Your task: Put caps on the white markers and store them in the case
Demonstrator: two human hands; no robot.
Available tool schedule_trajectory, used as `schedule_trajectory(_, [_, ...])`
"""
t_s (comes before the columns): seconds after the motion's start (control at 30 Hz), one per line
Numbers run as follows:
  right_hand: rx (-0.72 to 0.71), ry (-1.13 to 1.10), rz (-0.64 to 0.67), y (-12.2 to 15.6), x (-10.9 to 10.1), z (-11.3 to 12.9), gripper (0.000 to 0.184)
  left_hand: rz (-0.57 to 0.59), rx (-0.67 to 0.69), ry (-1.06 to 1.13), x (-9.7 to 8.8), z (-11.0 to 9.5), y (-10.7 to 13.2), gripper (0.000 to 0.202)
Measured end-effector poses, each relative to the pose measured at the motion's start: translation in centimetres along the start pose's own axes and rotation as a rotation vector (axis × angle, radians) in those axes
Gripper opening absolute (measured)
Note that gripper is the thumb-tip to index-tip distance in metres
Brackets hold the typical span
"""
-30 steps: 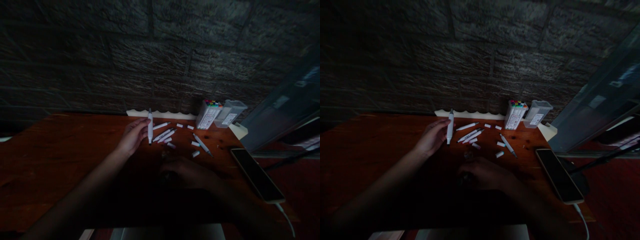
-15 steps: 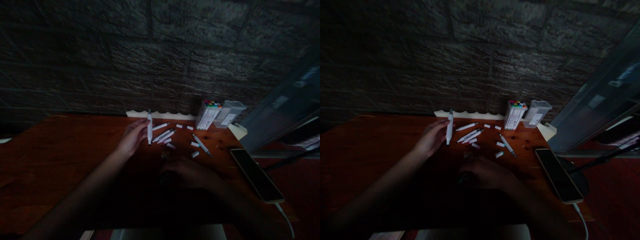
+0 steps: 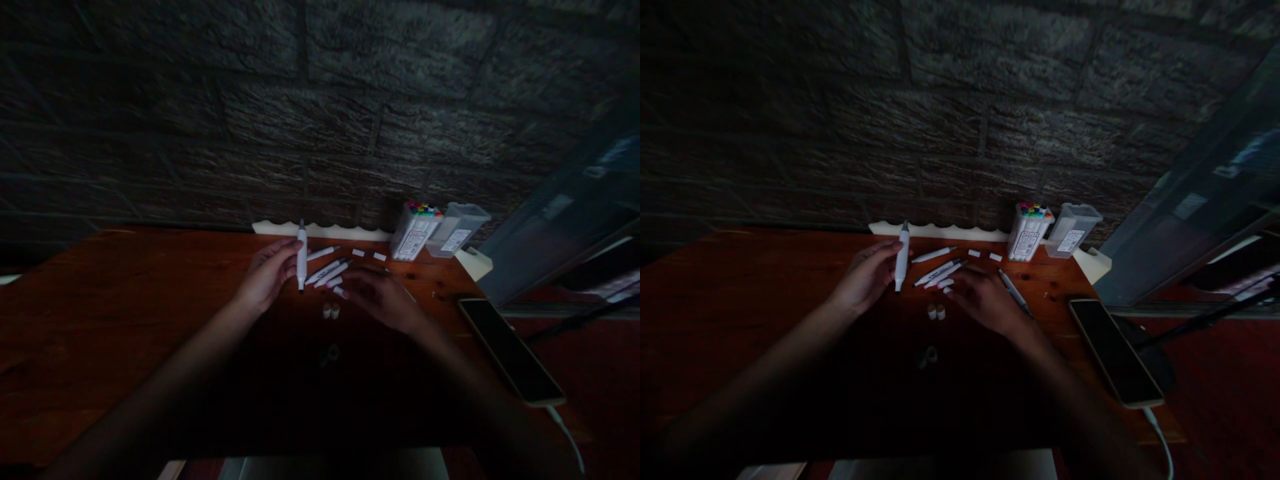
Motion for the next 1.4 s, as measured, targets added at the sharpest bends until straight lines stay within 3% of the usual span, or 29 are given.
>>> schedule_trajectory(0.13, [-0.024, 0.242, 0.065, -1.4, 2.4, -0.9, 0.034, -0.001, -0.011, 0.007, -0.1, 0.3, -0.1, 0.015])
schedule_trajectory(0.3, [-0.062, 0.277, 0.132, -1.4, 3.9, -1.6, 0.035, -0.001, 0.001, 0.005, -0.2, 0.2, -0.2, 0.017])
schedule_trajectory(0.6, [-0.056, 0.234, 0.040, -1.2, 3.1, -1.8, 0.026, 0.011, 0.004, -0.022, -0.3, 0.3, -0.2, 0.020])
schedule_trajectory(0.87, [-0.012, 0.225, 0.040, -1.0, 3.0, -2.4, 0.031, -0.012, -0.012, -0.003, -0.2, 0.4, -0.1, 0.019])
schedule_trajectory(1.13, [0.022, 0.204, 0.027, -0.6, 1.8, -2.1, 0.016, -0.002, -0.015, -0.009, -0.2, 0.6, -0.2, 0.019])
schedule_trajectory(1.27, [0.041, 0.083, -0.023, -0.6, 1.3, -2.2, 0.018, 0.012, -0.012, -0.014, -0.1, 0.6, -0.2, 0.019])
schedule_trajectory(1.4, [0.148, -0.196, -0.154, -0.5, -0.4, -3.5, 0.028, 0.006, -0.027, -0.013, -0.2, 0.7, -0.3, 0.018])
Point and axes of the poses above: each hand's wrist, its own y-axis away from the middle knuckle, its own x-axis out of the palm, z = x × y, the point moved 8 cm from there along -y, towards the middle knuckle, and after that the axes turned 5 degrees about x, right-handed, at the moved point
